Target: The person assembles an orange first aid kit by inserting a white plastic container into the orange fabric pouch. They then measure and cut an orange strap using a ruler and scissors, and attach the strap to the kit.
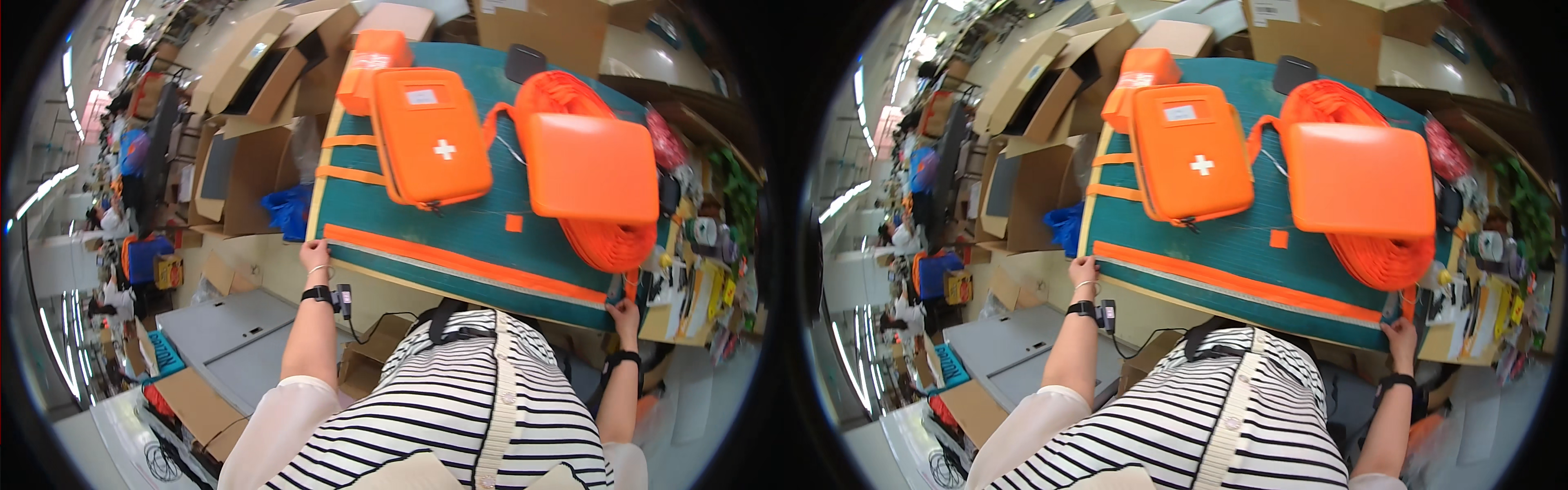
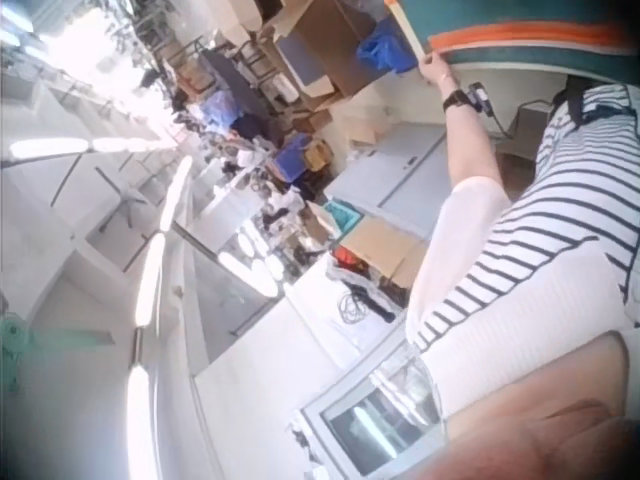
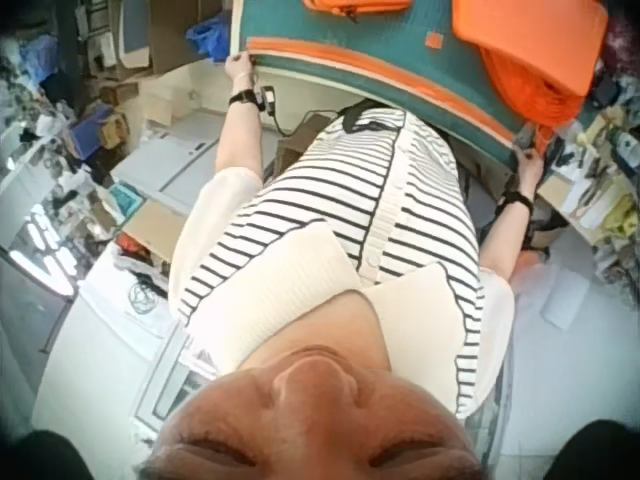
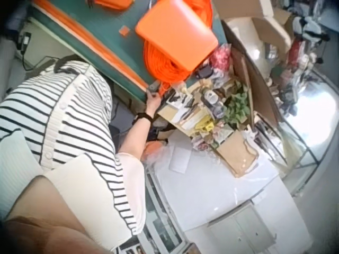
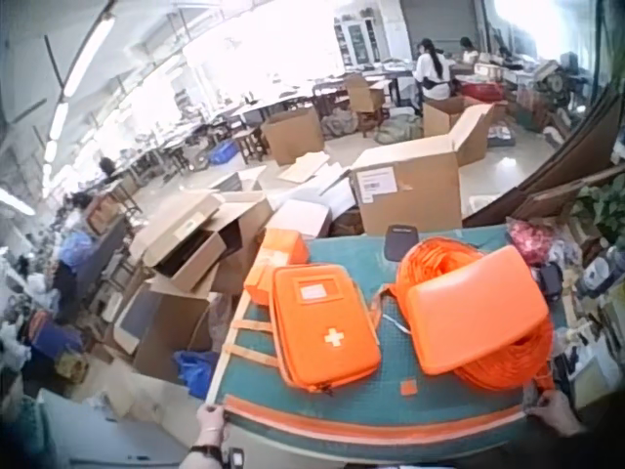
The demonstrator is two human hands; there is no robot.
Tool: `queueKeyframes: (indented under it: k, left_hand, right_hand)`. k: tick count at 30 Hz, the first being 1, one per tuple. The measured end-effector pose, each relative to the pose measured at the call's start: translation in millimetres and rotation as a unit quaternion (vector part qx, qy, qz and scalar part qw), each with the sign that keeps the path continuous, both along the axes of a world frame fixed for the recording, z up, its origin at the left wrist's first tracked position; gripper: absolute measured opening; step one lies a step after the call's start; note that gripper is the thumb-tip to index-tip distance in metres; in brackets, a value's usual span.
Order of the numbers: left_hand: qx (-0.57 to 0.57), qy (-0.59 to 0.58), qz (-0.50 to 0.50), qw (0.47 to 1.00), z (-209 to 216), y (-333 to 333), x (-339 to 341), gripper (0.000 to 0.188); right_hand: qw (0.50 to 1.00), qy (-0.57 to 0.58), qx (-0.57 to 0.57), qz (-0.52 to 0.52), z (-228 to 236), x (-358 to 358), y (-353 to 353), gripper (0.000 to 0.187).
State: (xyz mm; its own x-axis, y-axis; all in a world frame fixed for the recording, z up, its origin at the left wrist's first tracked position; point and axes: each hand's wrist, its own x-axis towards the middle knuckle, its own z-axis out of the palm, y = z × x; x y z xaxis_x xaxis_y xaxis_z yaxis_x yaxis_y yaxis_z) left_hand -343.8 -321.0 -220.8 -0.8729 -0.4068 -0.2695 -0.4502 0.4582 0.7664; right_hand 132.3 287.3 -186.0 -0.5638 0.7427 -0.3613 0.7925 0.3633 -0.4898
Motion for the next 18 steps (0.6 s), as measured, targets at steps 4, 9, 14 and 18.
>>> queueKeyframes:
  k: [4,9,14,18]
  left_hand:
    - [0.066,0.017,0.010,0.998,20.6,7.3,7.5,0.008]
    - [0.258,-0.114,-0.003,0.959,41.7,-11.8,6.1,0.019]
    - [0.401,-0.188,0.001,0.896,53.9,-28.3,7.9,0.028]
    - [0.377,-0.178,-0.050,0.908,60.4,-18.7,9.1,0.032]
  right_hand:
    - [0.980,0.033,-0.193,-0.015,11.6,10.5,13.2,0.015]
    - [0.855,0.022,-0.505,-0.117,77.2,-1.5,14.8,0.021]
    - [0.821,0.084,-0.548,-0.135,81.9,11.1,12.0,0.029]
    - [0.850,0.012,-0.518,-0.090,70.3,15.1,12.4,0.025]
